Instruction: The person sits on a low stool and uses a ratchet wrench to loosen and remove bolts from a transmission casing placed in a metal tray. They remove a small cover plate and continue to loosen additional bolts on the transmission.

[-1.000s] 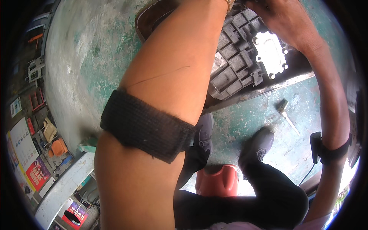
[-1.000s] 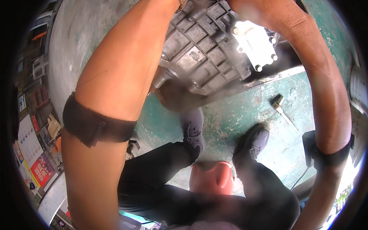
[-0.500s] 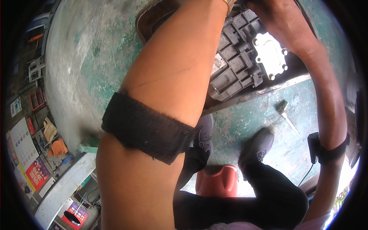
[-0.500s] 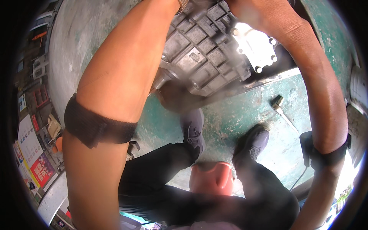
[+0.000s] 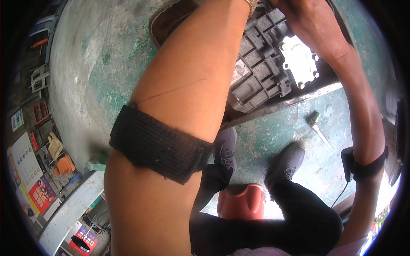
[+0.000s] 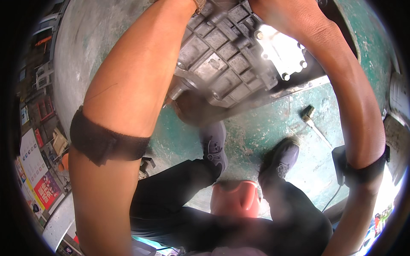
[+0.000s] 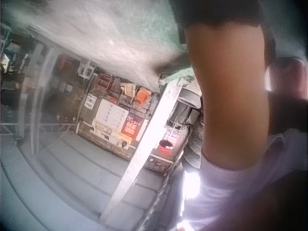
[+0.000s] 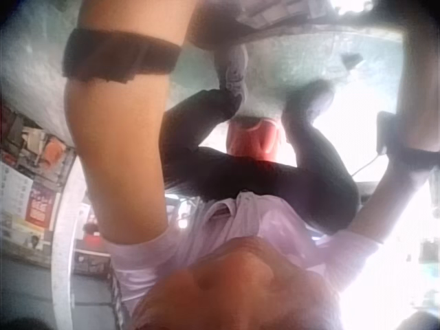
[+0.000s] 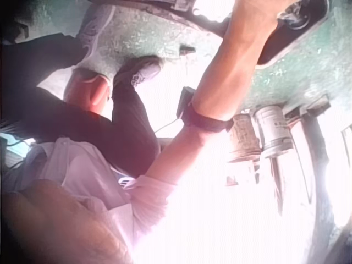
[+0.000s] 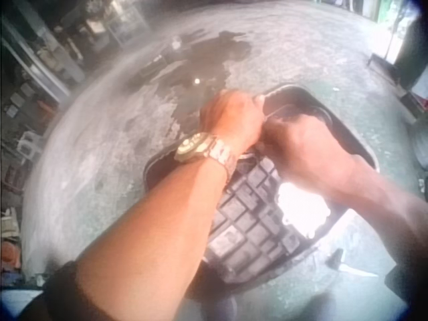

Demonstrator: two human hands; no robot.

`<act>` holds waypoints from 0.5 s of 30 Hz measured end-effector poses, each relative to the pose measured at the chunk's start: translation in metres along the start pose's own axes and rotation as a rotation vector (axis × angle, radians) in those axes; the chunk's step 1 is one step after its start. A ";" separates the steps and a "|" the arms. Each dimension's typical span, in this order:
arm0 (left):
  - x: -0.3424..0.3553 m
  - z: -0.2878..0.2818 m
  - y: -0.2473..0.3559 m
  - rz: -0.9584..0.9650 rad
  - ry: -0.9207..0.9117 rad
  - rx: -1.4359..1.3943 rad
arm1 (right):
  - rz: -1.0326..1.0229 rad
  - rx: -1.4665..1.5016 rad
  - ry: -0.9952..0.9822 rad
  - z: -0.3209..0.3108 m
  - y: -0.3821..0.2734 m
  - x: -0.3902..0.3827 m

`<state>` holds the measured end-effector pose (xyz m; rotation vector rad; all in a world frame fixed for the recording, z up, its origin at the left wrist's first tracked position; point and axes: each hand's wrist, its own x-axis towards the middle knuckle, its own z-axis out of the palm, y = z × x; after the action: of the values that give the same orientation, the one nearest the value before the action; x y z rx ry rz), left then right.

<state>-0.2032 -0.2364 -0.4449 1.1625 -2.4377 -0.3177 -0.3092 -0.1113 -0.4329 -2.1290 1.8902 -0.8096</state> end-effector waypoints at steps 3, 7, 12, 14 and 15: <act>0.000 0.000 -0.001 0.000 -0.013 -0.014 | -0.058 -0.055 0.016 0.001 0.003 -0.002; -0.005 0.000 0.000 0.025 0.046 -0.019 | -0.047 -0.050 0.077 0.004 -0.007 0.003; -0.004 -0.003 0.002 -0.005 -0.001 -0.002 | 0.010 -0.088 0.052 -0.004 -0.021 -0.007; -0.003 -0.004 0.001 0.002 -0.021 -0.043 | 0.017 -0.044 0.087 -0.004 -0.022 -0.008; -0.004 -0.004 -0.001 0.004 -0.032 -0.062 | 0.005 -0.031 0.100 -0.002 -0.022 -0.007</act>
<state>-0.1989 -0.2343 -0.4429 1.1343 -2.4391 -0.4110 -0.2917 -0.1007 -0.4221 -2.1388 1.9673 -0.9077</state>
